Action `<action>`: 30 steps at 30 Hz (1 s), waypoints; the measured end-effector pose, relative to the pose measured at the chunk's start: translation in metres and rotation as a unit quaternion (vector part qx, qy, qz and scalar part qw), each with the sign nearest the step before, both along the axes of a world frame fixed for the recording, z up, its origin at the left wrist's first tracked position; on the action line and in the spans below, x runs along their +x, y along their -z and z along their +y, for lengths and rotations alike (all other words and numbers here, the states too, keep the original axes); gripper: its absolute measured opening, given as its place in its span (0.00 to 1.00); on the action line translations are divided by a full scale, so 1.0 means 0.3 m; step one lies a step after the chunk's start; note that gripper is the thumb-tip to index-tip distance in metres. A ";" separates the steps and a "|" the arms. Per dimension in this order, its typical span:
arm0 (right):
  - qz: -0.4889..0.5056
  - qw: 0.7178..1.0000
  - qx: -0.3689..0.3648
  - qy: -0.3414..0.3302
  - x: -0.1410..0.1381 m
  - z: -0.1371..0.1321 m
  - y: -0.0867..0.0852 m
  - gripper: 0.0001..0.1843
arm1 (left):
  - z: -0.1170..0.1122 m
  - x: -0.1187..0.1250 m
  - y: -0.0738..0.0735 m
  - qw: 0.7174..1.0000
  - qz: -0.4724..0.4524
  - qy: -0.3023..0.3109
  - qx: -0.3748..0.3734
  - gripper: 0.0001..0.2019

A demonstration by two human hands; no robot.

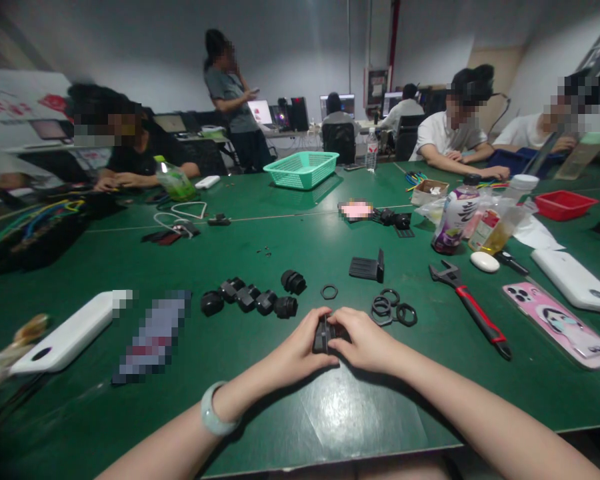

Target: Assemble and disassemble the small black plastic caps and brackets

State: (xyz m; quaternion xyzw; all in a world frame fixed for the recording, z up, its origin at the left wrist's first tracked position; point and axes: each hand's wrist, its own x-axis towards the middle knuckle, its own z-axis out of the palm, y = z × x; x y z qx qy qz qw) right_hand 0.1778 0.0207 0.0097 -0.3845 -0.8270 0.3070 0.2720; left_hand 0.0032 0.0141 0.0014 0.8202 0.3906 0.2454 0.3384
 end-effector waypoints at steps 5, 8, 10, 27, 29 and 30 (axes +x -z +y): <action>-0.015 0.998 0.047 -0.034 0.006 -0.013 -0.004 0.09 | 0.003 0.005 -0.004 1.000 0.000 0.001 0.004 0.33; -0.014 0.996 0.069 -0.051 0.009 -0.012 0.001 0.09 | 0.006 0.008 -0.007 1.000 -0.001 0.001 0.003 0.32; -0.009 0.995 0.081 -0.053 0.005 -0.011 0.005 0.09 | 0.007 0.009 -0.009 1.000 -0.002 0.000 0.000 0.32; 0.021 0.988 0.149 0.016 -0.020 -0.087 -0.022 0.12 | 0.012 0.007 -0.004 1.000 -0.007 -0.022 -0.013 0.29; 0.010 0.985 0.170 0.031 -0.017 -0.091 -0.013 0.04 | 0.012 0.007 -0.002 1.000 0.000 -0.026 -0.017 0.30; 0.005 0.983 0.177 0.041 -0.015 -0.089 -0.011 0.06 | 0.012 0.007 -0.002 0.999 0.002 -0.027 -0.017 0.30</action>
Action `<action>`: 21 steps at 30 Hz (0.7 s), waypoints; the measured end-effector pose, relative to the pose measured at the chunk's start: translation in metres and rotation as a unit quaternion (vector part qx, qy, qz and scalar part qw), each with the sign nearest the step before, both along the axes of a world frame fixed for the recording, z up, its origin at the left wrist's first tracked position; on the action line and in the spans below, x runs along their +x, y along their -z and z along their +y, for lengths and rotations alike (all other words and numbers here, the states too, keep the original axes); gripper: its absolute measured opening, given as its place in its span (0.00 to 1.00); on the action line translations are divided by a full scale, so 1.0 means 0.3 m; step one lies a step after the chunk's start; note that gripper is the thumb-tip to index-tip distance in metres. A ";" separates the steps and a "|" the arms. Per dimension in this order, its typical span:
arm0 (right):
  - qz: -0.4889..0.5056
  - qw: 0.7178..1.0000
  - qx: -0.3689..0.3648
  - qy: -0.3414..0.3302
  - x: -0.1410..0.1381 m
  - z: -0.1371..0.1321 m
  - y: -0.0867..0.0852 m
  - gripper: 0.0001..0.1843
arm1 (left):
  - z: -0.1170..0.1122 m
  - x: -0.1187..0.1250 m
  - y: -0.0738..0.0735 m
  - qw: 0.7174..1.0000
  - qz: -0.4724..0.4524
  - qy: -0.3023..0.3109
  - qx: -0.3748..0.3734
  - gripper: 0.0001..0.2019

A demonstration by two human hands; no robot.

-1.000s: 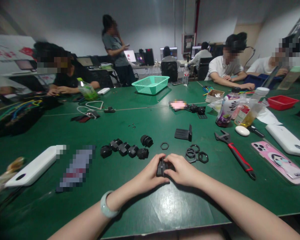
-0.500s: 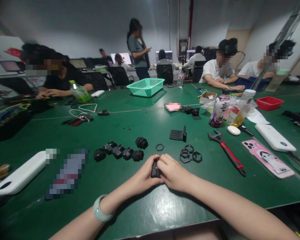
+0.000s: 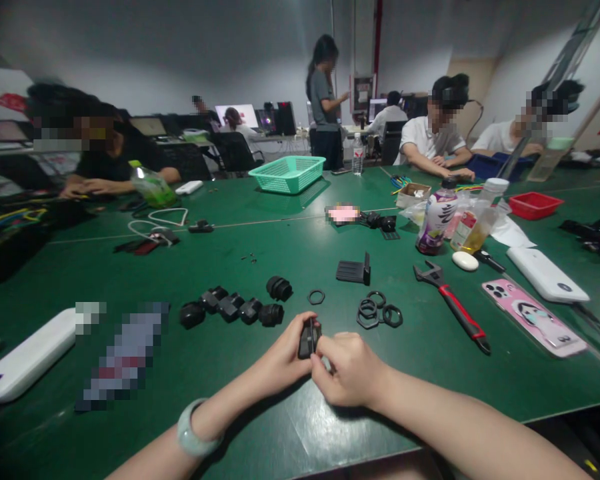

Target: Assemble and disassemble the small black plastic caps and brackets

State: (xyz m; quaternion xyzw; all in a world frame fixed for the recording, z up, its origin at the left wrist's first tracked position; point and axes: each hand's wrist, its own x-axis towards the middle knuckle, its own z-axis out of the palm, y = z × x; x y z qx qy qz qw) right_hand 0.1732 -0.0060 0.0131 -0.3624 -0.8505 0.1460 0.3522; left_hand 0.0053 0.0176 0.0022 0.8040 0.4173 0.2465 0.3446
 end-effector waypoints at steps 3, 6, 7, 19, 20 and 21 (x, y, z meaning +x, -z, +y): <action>0.006 1.000 0.008 0.025 0.000 0.011 -0.009 0.05 | 0.000 0.002 -0.005 1.000 -0.001 0.000 0.005 0.30; 0.022 1.000 -0.004 0.014 0.003 0.019 -0.019 0.13 | 0.000 0.002 -0.005 1.000 -0.007 0.002 0.008 0.29; 0.025 1.000 -0.003 0.011 0.007 0.019 -0.019 0.11 | 0.000 0.001 -0.004 1.000 -0.008 0.001 0.006 0.30; 0.059 0.997 -0.031 0.027 0.014 0.021 -0.010 0.07 | 0.000 0.001 -0.001 1.000 -0.012 -0.001 -0.006 0.31; 0.062 0.997 -0.038 0.032 0.016 0.020 -0.008 0.04 | 0.001 0.000 0.001 1.000 -0.010 -0.003 -0.008 0.32; 0.066 0.996 -0.040 0.041 0.020 0.020 -0.005 0.05 | 0.002 -0.001 0.004 1.000 -0.008 -0.005 -0.009 0.34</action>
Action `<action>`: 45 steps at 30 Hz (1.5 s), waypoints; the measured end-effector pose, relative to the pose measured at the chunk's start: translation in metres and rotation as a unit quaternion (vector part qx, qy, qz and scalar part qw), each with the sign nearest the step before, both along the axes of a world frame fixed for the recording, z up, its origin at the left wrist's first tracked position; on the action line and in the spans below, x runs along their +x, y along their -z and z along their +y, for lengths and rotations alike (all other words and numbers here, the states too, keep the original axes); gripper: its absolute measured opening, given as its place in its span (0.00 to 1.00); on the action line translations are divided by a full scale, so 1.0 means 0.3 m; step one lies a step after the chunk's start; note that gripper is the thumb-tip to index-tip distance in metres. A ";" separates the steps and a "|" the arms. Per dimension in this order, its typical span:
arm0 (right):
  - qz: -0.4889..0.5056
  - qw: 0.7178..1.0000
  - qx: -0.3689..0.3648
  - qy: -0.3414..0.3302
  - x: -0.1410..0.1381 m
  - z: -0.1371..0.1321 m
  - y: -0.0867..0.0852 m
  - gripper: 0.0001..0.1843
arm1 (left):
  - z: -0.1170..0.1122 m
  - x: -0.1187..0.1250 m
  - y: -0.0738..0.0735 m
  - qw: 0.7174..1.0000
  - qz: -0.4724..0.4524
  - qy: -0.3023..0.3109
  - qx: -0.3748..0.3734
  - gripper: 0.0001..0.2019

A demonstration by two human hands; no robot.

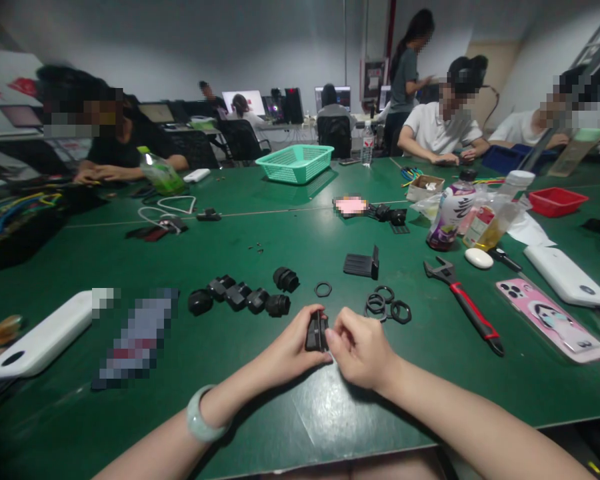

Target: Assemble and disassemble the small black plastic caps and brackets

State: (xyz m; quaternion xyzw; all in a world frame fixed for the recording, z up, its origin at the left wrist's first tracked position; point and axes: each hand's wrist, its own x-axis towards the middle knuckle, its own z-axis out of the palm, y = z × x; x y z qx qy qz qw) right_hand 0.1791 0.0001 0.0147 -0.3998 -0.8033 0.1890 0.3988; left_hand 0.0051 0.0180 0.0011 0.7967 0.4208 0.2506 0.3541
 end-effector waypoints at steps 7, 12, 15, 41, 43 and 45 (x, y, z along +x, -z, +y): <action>0.001 1.000 0.022 0.001 0.005 0.017 -0.003 0.06 | 0.001 0.005 0.002 1.000 -0.001 0.010 0.014 0.32; 0.009 0.999 -0.002 0.031 0.021 0.015 0.000 0.13 | 0.004 0.011 0.010 1.000 0.006 0.009 0.013 0.35; 0.011 0.999 -0.009 0.032 0.027 0.023 -0.003 0.10 | 0.008 0.016 0.014 1.000 0.004 0.012 0.022 0.35; -0.008 0.996 -0.080 -0.032 0.010 0.055 0.029 0.14 | 0.019 0.031 0.024 0.999 0.002 0.020 0.042 0.31; 0.002 0.996 -0.079 -0.034 0.007 0.048 0.027 0.11 | 0.018 0.031 0.025 0.999 0.001 0.018 0.042 0.30; 0.029 0.997 -0.069 -0.022 0.008 0.036 0.022 0.07 | 0.018 0.031 0.026 0.999 0.000 0.017 0.042 0.31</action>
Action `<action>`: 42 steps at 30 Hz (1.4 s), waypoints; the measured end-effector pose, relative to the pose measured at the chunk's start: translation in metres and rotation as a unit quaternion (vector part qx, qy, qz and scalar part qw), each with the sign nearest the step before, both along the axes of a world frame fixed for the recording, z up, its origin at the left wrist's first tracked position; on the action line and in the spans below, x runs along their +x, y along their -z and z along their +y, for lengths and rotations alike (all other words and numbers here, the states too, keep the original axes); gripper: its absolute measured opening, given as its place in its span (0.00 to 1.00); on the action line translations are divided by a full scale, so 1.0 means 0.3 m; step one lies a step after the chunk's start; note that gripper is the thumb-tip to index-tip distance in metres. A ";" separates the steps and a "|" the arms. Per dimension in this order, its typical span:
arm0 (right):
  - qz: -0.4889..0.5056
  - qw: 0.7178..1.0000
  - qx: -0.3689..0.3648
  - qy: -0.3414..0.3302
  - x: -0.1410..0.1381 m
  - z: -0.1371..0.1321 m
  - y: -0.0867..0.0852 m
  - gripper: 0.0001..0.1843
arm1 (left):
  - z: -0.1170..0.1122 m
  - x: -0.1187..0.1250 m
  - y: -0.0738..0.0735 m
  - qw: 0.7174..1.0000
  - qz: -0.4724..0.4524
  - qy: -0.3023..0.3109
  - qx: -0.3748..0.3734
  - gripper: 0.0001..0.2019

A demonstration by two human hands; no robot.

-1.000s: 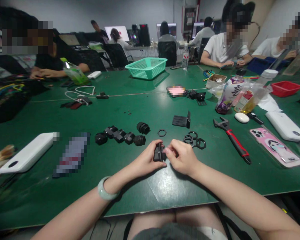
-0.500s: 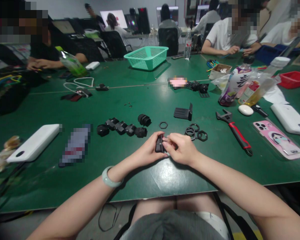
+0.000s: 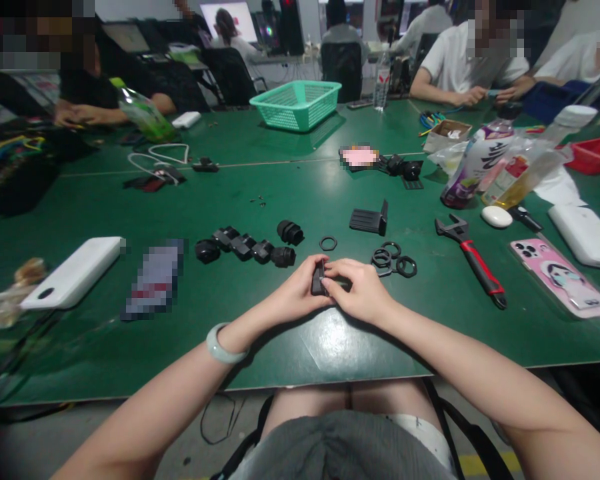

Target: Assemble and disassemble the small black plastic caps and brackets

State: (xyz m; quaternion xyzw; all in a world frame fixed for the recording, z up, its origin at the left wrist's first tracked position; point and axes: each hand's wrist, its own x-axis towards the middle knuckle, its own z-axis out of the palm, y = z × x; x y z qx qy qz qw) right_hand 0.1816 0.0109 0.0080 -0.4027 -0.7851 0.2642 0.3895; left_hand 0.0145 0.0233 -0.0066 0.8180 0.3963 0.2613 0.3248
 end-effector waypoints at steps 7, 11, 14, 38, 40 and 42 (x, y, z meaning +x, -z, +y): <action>0.009 0.997 0.027 0.067 0.008 -0.001 -0.011 0.15 | 0.006 0.000 -0.004 1.000 0.011 -0.006 -0.005 0.34; 0.016 1.000 -0.001 0.002 0.006 0.004 -0.002 0.11 | 0.002 -0.001 -0.010 1.000 0.010 -0.006 -0.005 0.32; 0.040 0.998 -0.050 0.026 0.018 -0.002 0.008 0.20 | -0.001 -0.003 -0.012 1.000 0.017 -0.011 -0.008 0.33; -0.008 0.997 -0.018 -0.070 0.035 0.074 0.009 0.10 | 0.001 -0.005 -0.013 1.000 0.009 -0.014 -0.009 0.33; -0.010 0.999 -0.018 -0.050 0.046 0.080 -0.001 0.09 | 0.002 -0.006 -0.015 1.000 0.007 -0.014 -0.016 0.32; -0.013 0.999 -0.030 -0.036 0.052 0.083 -0.006 0.14 | 0.001 -0.007 -0.016 1.000 0.004 -0.013 -0.021 0.32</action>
